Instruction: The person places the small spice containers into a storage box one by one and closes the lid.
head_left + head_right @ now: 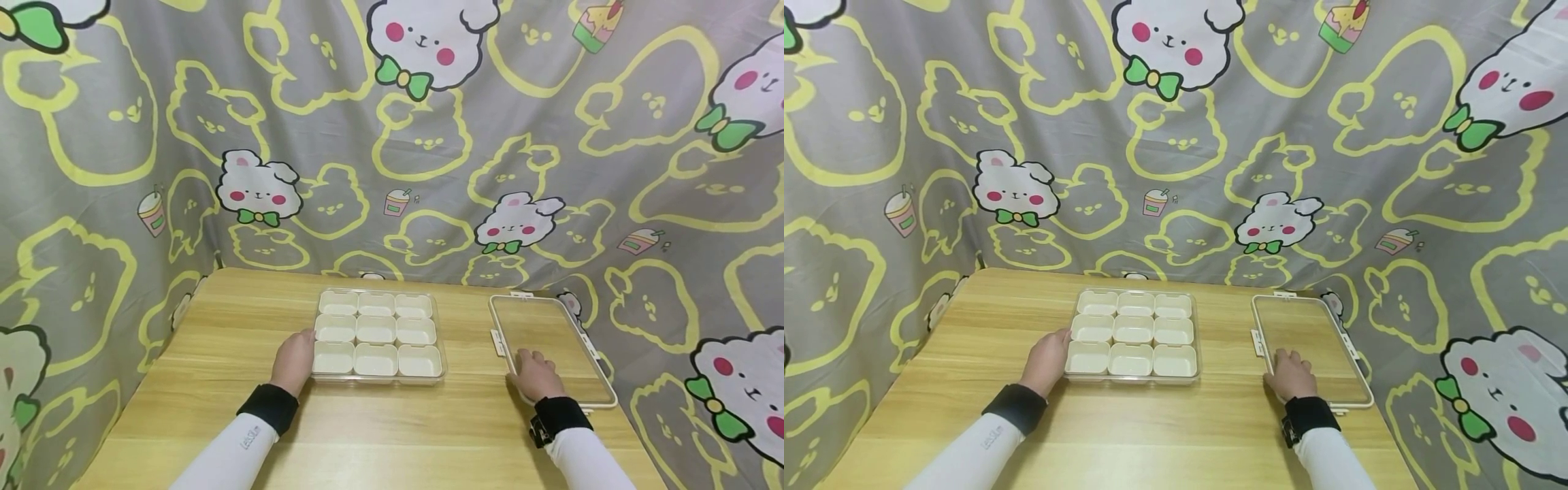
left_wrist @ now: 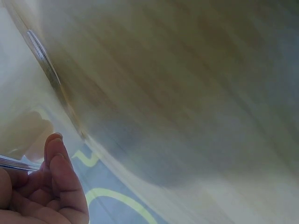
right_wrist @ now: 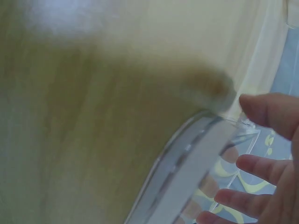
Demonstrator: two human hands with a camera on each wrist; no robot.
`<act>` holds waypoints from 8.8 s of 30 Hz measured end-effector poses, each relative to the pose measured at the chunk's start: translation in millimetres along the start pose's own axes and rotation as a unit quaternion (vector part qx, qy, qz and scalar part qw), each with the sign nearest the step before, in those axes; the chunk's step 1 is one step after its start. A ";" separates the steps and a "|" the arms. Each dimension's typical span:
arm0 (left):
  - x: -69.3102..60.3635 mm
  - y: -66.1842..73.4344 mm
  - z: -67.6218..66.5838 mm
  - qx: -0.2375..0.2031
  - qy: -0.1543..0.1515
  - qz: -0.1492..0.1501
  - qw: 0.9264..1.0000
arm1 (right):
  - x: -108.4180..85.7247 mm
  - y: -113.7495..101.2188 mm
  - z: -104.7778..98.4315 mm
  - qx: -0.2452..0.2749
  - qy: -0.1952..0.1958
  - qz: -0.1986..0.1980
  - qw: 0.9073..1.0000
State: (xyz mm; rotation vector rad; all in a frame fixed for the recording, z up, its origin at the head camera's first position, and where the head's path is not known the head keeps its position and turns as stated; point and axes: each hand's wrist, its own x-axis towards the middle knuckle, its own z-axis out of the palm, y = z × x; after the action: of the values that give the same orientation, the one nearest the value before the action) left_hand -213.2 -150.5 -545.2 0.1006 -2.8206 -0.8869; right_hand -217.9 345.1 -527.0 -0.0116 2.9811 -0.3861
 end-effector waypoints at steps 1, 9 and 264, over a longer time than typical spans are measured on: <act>0.0 -0.2 0.6 -0.002 0.000 -0.002 1.000 | -0.6 0.0 0.4 -0.002 0.000 -0.001 1.000; 1.6 -1.3 1.3 0.001 0.000 0.002 1.000 | 0.0 0.1 3.2 -0.010 0.008 -0.009 1.000; 0.5 -2.4 2.9 0.010 0.013 0.020 1.000 | -41.9 -18.2 -38.9 0.174 0.118 0.062 0.976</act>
State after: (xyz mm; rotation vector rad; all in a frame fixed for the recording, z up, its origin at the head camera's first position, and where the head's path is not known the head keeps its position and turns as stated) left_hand -214.2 -150.9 -548.8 0.0566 -2.7965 -0.8438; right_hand -181.8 338.4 -479.6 0.2725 3.0712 -0.9457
